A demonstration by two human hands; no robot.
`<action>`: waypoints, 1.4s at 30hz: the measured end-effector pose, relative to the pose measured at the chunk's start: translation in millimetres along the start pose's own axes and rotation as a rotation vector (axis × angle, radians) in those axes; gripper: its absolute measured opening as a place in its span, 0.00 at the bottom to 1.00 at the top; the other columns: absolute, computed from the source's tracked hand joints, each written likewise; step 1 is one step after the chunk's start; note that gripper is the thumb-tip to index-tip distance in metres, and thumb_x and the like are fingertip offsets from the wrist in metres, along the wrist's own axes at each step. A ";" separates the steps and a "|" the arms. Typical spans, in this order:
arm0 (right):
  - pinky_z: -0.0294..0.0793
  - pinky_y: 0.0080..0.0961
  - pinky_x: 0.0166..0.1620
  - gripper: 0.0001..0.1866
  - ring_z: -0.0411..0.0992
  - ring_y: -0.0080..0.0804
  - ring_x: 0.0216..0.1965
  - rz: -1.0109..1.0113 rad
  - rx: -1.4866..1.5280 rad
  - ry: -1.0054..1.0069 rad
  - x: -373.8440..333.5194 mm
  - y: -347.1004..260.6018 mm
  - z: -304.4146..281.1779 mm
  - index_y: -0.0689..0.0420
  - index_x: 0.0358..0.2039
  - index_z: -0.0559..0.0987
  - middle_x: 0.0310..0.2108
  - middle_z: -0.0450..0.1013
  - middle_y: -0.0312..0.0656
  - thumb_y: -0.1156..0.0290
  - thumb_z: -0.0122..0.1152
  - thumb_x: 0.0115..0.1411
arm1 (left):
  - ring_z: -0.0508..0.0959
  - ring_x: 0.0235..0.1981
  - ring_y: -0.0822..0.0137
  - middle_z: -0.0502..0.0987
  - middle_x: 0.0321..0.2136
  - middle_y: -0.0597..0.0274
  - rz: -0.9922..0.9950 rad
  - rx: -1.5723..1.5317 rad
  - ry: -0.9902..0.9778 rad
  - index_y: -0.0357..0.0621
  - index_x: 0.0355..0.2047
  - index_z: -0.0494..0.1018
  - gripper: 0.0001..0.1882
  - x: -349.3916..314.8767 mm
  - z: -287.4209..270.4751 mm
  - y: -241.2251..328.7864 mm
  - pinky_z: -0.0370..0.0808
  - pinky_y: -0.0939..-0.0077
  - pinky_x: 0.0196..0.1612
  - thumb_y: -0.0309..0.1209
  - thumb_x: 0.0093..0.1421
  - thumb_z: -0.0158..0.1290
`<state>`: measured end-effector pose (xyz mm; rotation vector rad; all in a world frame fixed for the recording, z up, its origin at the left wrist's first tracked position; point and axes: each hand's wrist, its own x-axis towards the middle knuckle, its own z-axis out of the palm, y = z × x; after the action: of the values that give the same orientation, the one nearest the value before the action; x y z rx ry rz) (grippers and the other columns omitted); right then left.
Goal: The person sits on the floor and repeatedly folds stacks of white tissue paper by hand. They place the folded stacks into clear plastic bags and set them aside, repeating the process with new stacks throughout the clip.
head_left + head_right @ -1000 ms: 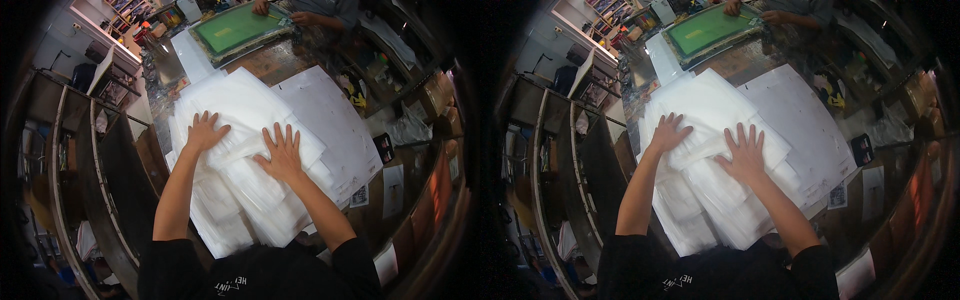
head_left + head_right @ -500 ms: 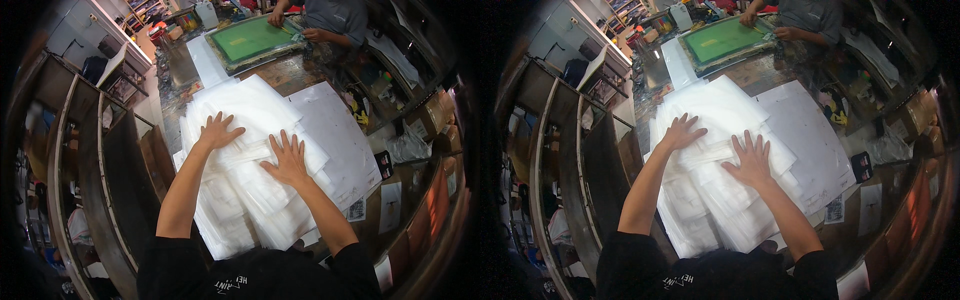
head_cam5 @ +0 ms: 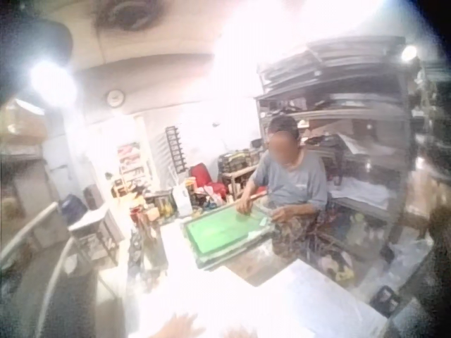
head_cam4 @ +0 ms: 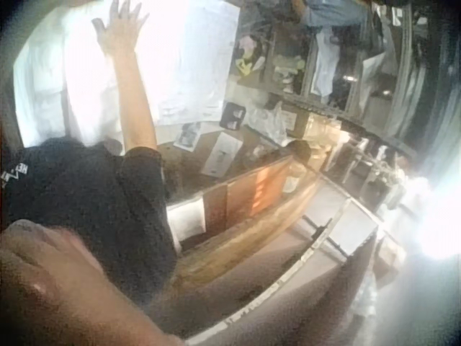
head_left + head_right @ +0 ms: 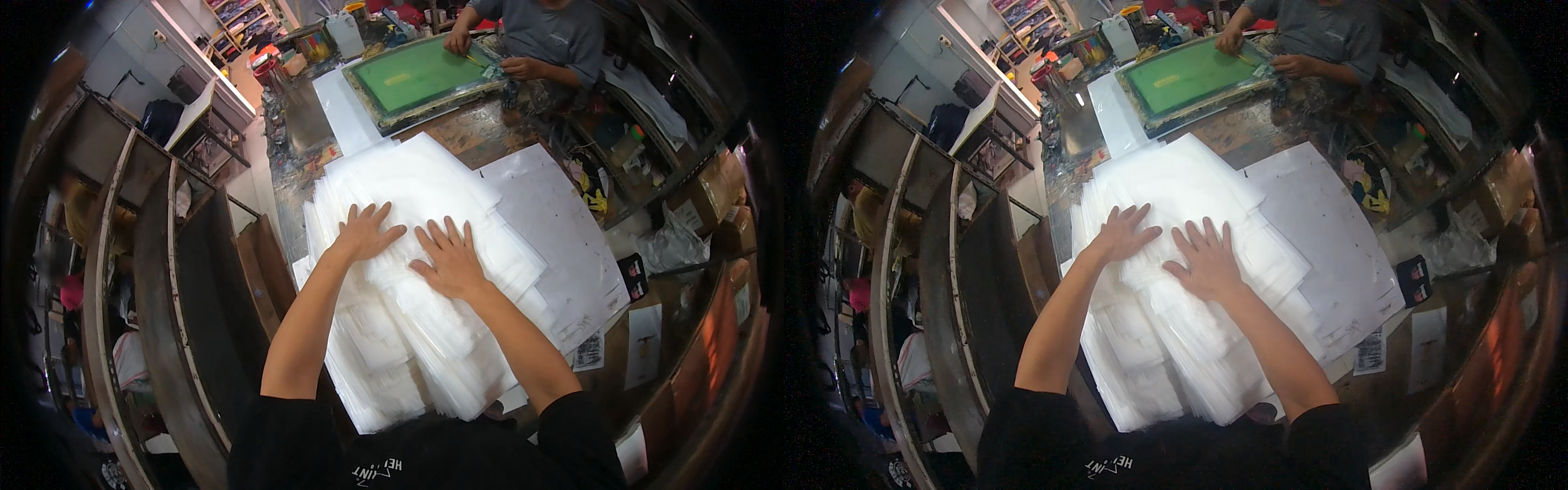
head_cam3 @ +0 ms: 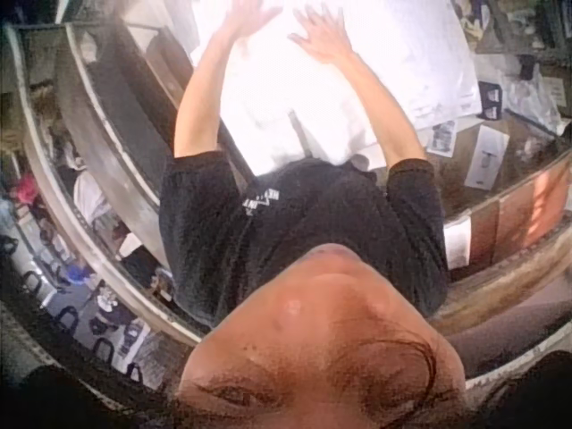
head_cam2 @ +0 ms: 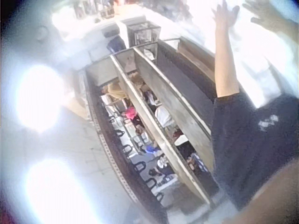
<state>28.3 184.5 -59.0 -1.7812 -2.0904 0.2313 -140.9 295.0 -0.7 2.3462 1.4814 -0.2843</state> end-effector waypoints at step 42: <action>0.71 0.22 0.39 0.14 0.71 0.26 0.33 1.498 0.788 1.440 -496.0 62.6 76.7 0.61 0.45 0.71 0.31 0.72 0.40 0.67 0.48 0.62 | 0.74 0.45 0.61 0.72 0.43 0.48 0.668 -0.973 -0.816 0.33 0.47 0.68 0.18 -260.9 158.6 222.5 0.67 0.72 0.50 0.30 0.58 0.47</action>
<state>116.0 -279.0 -241.6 -1.6189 0.4294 0.0457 -50.6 -71.6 -13.9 1.4727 0.2640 -0.2170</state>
